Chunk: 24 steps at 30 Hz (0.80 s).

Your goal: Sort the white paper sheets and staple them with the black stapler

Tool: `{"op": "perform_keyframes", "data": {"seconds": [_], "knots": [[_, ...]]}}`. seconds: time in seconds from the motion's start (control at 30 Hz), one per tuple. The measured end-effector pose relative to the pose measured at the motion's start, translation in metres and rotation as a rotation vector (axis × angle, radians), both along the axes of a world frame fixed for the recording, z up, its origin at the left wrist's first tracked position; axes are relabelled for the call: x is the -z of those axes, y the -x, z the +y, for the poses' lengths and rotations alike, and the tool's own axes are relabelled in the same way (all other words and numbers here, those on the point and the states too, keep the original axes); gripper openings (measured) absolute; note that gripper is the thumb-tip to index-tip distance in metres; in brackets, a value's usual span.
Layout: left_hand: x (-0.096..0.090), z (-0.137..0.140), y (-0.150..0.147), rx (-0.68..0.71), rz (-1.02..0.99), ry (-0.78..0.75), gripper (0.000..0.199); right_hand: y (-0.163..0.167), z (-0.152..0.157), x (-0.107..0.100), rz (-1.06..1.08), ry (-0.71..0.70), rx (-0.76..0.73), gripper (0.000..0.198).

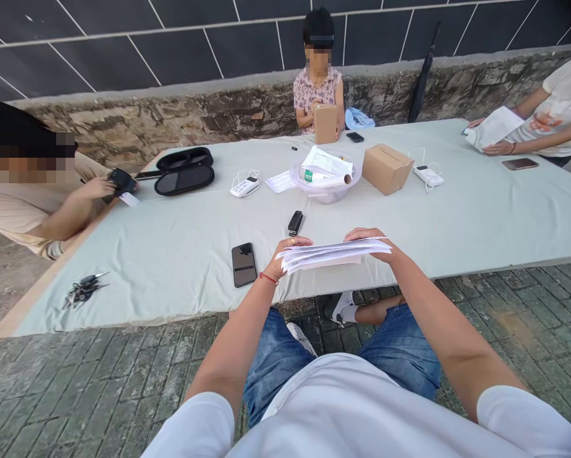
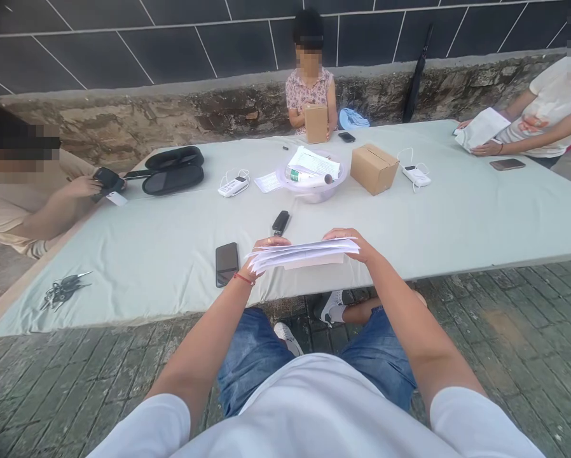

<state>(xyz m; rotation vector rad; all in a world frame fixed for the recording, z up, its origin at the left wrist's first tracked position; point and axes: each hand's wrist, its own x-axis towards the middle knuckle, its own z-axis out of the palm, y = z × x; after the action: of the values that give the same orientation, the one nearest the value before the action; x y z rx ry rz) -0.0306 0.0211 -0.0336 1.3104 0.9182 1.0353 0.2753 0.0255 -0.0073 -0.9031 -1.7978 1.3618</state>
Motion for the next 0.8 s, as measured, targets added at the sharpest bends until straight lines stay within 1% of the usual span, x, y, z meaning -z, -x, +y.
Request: {"op": "perform_keyframes", "data": {"seconds": [0.07, 0.13, 0.23, 0.3, 0.37, 0.43, 0.5, 0.57, 0.63, 0.7, 0.73, 0.8], "knots": [[-0.01, 0.004, 0.003, 0.042, -0.002, -0.019, 0.036, 0.0, 0.002, -0.006, 0.026, 0.047, -0.008, 0.046], [-0.019, 0.006, 0.007, 0.06, 0.023, -0.104, 0.043, 0.0, 0.002, -0.011, 0.016, 0.079, 0.016, 0.046], [-0.026, 0.004, 0.01, 0.066, 0.176, -0.208, 0.055, 0.002, -0.001, -0.013, -0.064, -0.009, 0.006, 0.047], [-0.024, 0.001, 0.01, 0.098, 0.264, -0.201, 0.057, 0.005, -0.003, -0.011, -0.1, -0.041, -0.021, 0.045], [-0.016, -0.001, 0.008, 0.113, 0.291, -0.166, 0.049, 0.009, -0.002, -0.01, -0.087, -0.009, -0.041, 0.038], [-0.01, 0.0, 0.006, 0.083, 0.277, -0.14, 0.04, 0.012, -0.001, -0.01, -0.058, 0.024, -0.037, 0.034], [-0.009, 0.001, 0.005, 0.035, 0.252, -0.144, 0.035, 0.014, 0.0, -0.014, -0.022, 0.03, 0.016, 0.033], [-0.015, 0.001, 0.006, -0.012, 0.23, -0.178, 0.04, 0.014, 0.001, -0.021, 0.011, 0.031, 0.098, 0.035], [-0.023, 0.001, 0.009, -0.051, 0.216, -0.21, 0.051, 0.013, 0.0, -0.027, 0.017, 0.041, 0.162, 0.037], [-0.028, -0.001, 0.011, -0.029, 0.218, -0.197, 0.061, 0.012, -0.001, -0.028, -0.019, 0.052, 0.157, 0.037], [-0.027, -0.003, 0.011, -0.006, 0.226, -0.171, 0.063, 0.012, -0.002, -0.026, -0.038, 0.063, 0.141, 0.038], [-0.019, -0.006, 0.009, 0.019, 0.253, -0.093, 0.06, 0.013, -0.003, -0.016, -0.067, 0.109, 0.117, 0.041]]}}
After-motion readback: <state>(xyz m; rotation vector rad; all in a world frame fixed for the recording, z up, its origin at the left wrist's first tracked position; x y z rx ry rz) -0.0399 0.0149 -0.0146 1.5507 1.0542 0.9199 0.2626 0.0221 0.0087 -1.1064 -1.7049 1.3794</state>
